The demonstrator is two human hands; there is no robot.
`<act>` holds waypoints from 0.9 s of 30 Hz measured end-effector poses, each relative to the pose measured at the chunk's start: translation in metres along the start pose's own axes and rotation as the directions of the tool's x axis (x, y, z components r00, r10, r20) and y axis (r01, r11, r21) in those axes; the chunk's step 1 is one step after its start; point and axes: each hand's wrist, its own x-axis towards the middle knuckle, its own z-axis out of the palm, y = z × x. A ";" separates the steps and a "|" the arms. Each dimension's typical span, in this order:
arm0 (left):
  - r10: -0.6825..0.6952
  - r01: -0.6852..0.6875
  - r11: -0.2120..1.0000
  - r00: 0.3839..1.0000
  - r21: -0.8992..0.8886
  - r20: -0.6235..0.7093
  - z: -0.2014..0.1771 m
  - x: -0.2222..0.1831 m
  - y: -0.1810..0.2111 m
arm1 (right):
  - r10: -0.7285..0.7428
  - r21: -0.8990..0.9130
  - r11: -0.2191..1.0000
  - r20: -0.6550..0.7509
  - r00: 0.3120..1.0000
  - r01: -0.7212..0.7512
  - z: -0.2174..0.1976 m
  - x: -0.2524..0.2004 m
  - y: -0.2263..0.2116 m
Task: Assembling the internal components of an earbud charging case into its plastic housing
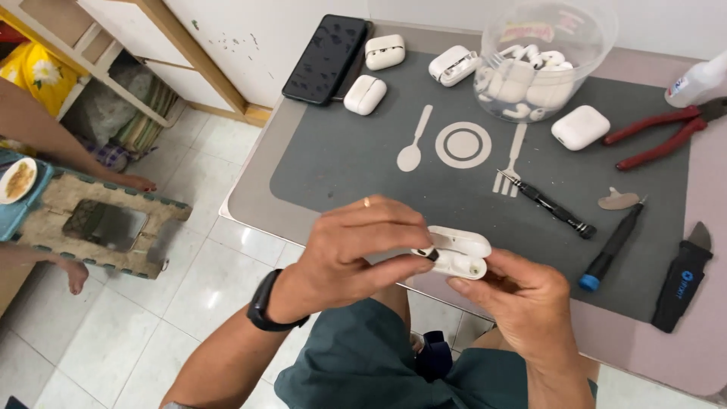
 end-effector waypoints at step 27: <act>-0.333 0.332 0.918 0.942 -0.218 0.034 0.063 -0.043 -0.024 | 0.093 -0.116 0.989 0.018 0.996 -0.090 -0.006 0.005 -0.019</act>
